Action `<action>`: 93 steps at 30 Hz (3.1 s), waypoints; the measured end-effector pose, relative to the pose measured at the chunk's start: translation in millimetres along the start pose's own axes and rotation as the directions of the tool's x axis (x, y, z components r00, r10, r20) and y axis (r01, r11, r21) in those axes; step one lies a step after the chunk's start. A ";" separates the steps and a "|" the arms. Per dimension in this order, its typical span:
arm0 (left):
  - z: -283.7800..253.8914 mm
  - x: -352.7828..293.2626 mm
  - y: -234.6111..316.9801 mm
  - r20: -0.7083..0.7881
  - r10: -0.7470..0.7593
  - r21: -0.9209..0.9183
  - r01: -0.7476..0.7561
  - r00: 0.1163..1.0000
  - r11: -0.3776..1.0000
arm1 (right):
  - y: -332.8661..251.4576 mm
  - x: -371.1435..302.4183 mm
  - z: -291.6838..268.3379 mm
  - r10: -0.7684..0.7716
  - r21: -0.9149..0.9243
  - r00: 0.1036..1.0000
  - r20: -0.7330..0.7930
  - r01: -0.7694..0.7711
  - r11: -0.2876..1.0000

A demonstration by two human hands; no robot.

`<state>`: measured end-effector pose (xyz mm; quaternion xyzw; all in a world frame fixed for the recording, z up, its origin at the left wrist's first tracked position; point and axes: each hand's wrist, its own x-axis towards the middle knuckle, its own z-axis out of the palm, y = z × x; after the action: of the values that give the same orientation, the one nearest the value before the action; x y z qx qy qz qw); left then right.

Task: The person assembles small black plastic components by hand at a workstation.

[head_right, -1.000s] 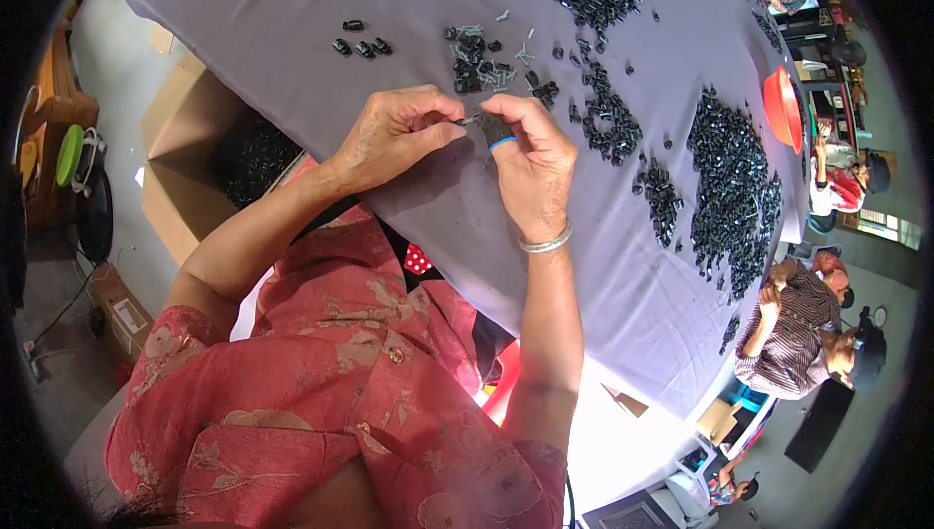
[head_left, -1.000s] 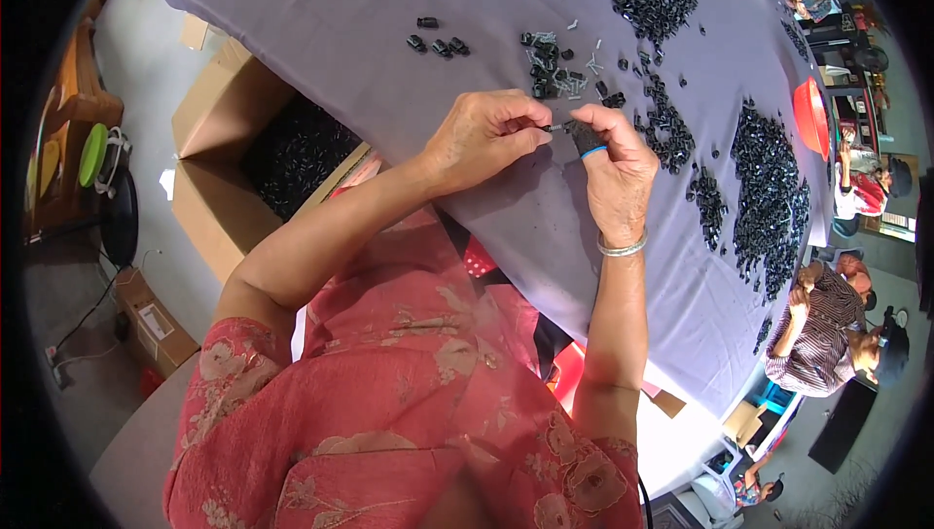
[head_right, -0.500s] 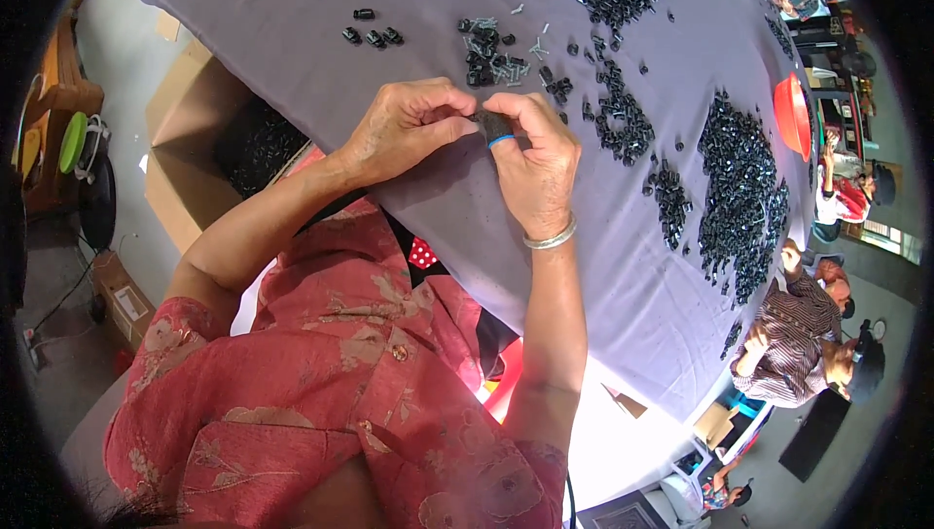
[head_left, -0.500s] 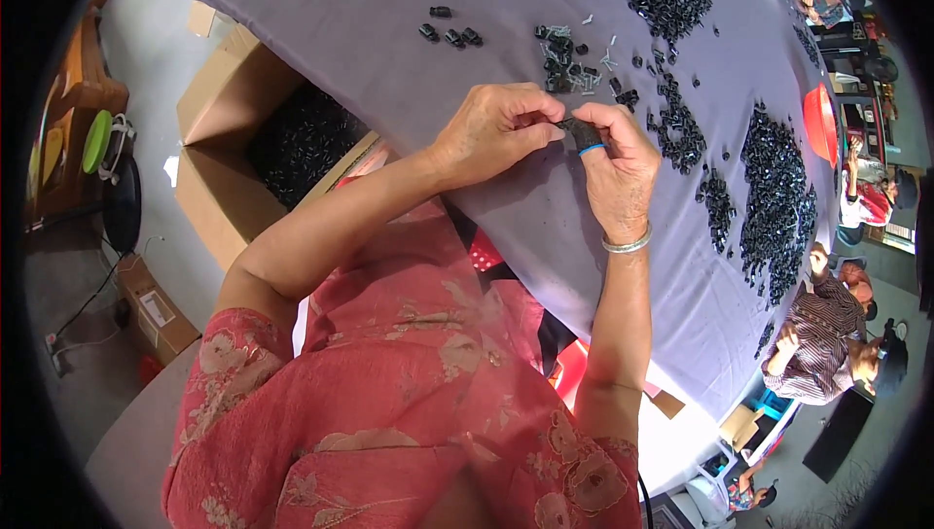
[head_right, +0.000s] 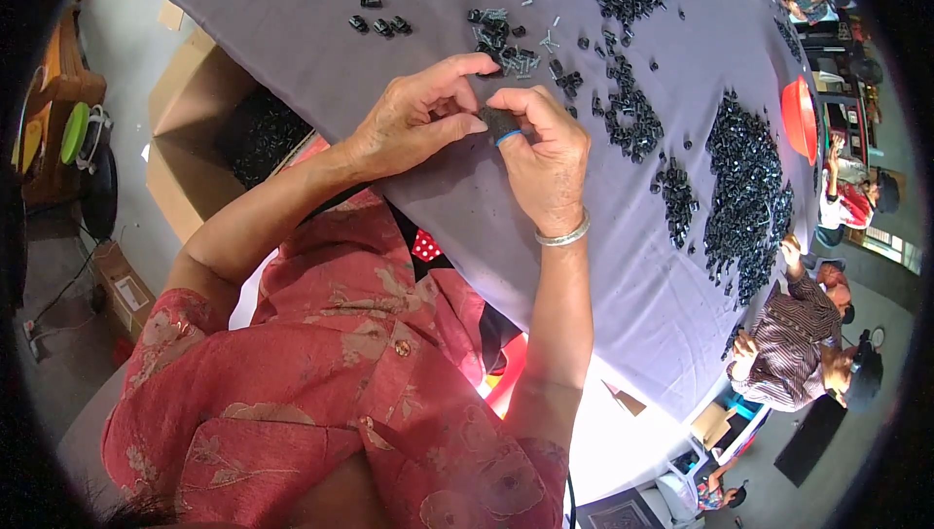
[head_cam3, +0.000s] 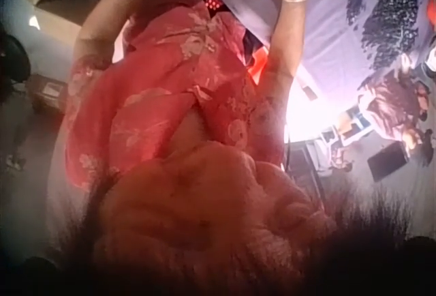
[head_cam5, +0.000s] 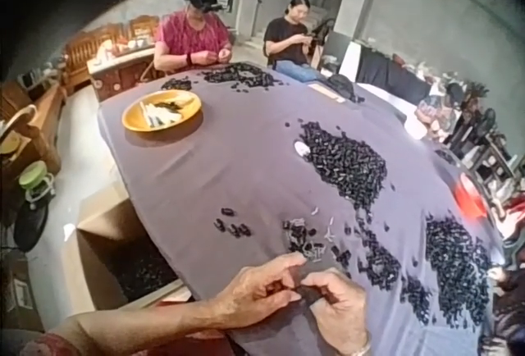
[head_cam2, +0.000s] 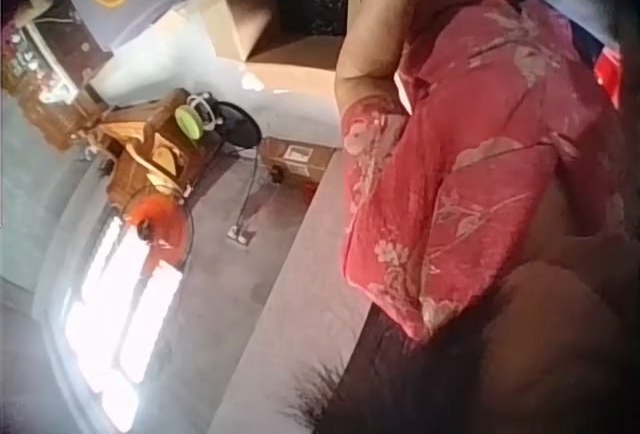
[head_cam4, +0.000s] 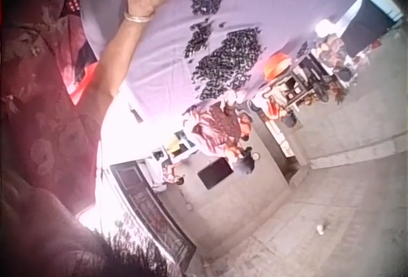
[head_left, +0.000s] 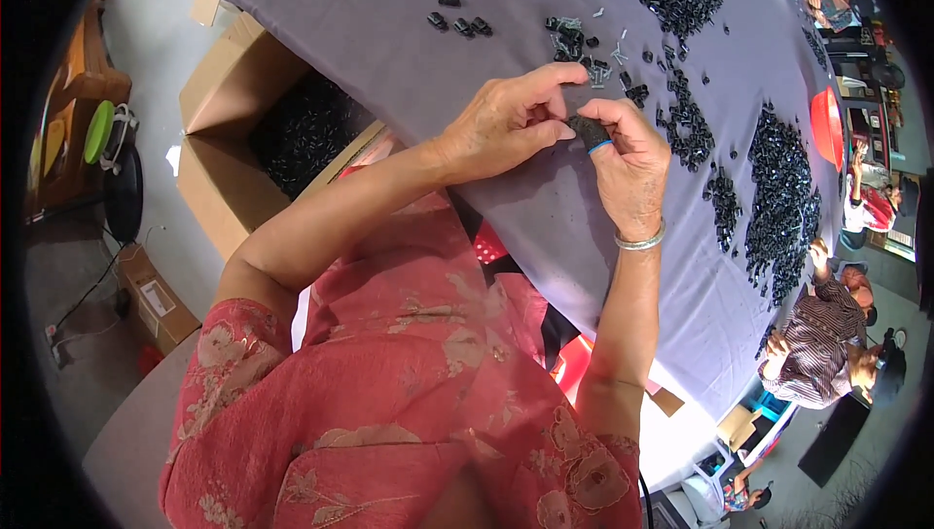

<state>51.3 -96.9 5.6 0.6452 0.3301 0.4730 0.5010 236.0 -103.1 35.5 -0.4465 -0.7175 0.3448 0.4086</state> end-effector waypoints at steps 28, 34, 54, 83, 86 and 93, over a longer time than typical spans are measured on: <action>-0.7 0.0 0.8 0.124 0.187 0.416 -0.222 0.975 0.882 | -16.8 11.5 -8.4 0.567 0.311 0.750 0.341 -0.659 0.685; -2.5 -1.8 0.6 0.224 0.189 0.491 -0.278 0.956 0.825 | -11.1 15.8 -10.7 0.580 0.224 0.679 0.450 -0.715 0.662; -45.4 18.2 -3.2 -0.300 0.381 0.774 -0.011 0.875 0.634 | 1.0 35.6 2.8 -0.195 -0.688 0.968 0.155 0.247 0.682; -13.6 0.5 2.7 -0.086 0.171 0.461 -0.113 0.982 0.880 | 50.7 -31.1 -80.7 0.026 -0.097 0.819 -0.573 -0.100 0.990; -13.2 0.3 4.0 -0.076 0.141 0.457 -0.091 0.987 0.885 | 45.3 -33.8 -85.6 0.074 -0.106 0.830 -0.553 -0.159 0.982; -15.8 0.5 0.7 -0.071 0.141 0.446 -0.095 0.987 0.890 | 27.8 -40.0 -93.8 0.344 -0.015 0.915 -0.211 -0.354 0.935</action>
<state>36.6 -91.4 7.2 0.7360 0.4137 0.4475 0.2947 340.6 -117.6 40.7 -0.6110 -0.5891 0.3453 0.4005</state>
